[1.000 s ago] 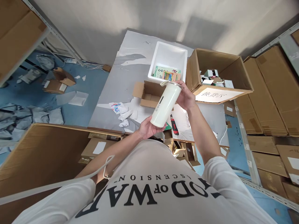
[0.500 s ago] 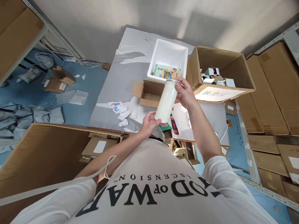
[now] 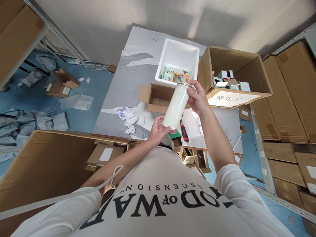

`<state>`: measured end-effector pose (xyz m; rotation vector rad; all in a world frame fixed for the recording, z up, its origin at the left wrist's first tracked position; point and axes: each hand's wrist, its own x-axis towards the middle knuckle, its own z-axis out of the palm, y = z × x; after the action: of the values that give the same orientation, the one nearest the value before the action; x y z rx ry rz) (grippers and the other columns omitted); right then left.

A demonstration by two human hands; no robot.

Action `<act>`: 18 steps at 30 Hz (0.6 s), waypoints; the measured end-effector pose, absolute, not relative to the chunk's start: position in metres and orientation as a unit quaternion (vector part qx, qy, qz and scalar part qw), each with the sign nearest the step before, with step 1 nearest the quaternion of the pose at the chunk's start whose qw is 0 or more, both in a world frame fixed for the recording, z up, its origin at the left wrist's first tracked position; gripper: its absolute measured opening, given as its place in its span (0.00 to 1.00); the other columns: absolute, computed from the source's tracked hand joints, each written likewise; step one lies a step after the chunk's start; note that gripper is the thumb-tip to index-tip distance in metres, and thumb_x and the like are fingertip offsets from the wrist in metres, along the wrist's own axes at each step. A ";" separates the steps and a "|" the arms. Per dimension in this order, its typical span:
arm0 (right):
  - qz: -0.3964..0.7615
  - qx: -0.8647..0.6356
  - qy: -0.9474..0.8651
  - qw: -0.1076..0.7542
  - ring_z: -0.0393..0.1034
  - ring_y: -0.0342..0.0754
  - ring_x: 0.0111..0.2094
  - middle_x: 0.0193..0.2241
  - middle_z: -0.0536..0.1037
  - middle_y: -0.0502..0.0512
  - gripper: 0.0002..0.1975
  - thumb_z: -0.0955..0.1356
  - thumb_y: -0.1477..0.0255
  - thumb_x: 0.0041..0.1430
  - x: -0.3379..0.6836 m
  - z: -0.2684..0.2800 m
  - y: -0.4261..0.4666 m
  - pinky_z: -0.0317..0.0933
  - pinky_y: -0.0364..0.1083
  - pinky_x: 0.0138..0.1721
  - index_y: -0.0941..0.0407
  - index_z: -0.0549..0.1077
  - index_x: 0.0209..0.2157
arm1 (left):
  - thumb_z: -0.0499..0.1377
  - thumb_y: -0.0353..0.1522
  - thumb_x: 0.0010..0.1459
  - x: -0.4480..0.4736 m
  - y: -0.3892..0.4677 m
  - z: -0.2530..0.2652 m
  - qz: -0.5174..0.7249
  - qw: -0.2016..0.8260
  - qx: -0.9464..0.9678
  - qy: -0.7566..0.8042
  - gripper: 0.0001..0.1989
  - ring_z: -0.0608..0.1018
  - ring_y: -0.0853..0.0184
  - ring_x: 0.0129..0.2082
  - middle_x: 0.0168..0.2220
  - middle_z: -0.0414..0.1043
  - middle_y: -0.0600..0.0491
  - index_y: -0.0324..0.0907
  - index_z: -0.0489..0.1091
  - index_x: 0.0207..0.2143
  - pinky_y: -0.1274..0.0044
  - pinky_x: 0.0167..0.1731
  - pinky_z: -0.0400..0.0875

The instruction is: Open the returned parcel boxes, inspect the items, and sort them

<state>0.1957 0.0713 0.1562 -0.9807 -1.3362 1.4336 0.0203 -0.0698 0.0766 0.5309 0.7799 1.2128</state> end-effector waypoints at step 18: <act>0.598 -0.374 -0.550 0.447 0.70 0.54 0.48 0.47 0.73 0.50 0.34 0.72 0.42 0.42 0.196 0.159 0.069 0.70 0.55 0.42 0.43 0.65 0.48 | 0.56 0.57 0.54 0.017 -0.071 0.086 0.482 0.799 0.185 0.308 0.35 0.79 0.49 0.46 0.42 0.78 0.41 0.36 0.67 0.49 0.56 0.52 0.69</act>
<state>0.1960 0.0685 0.1587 -0.9264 -1.3625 1.4800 0.0175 -0.0707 0.0857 0.3964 0.6599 1.0337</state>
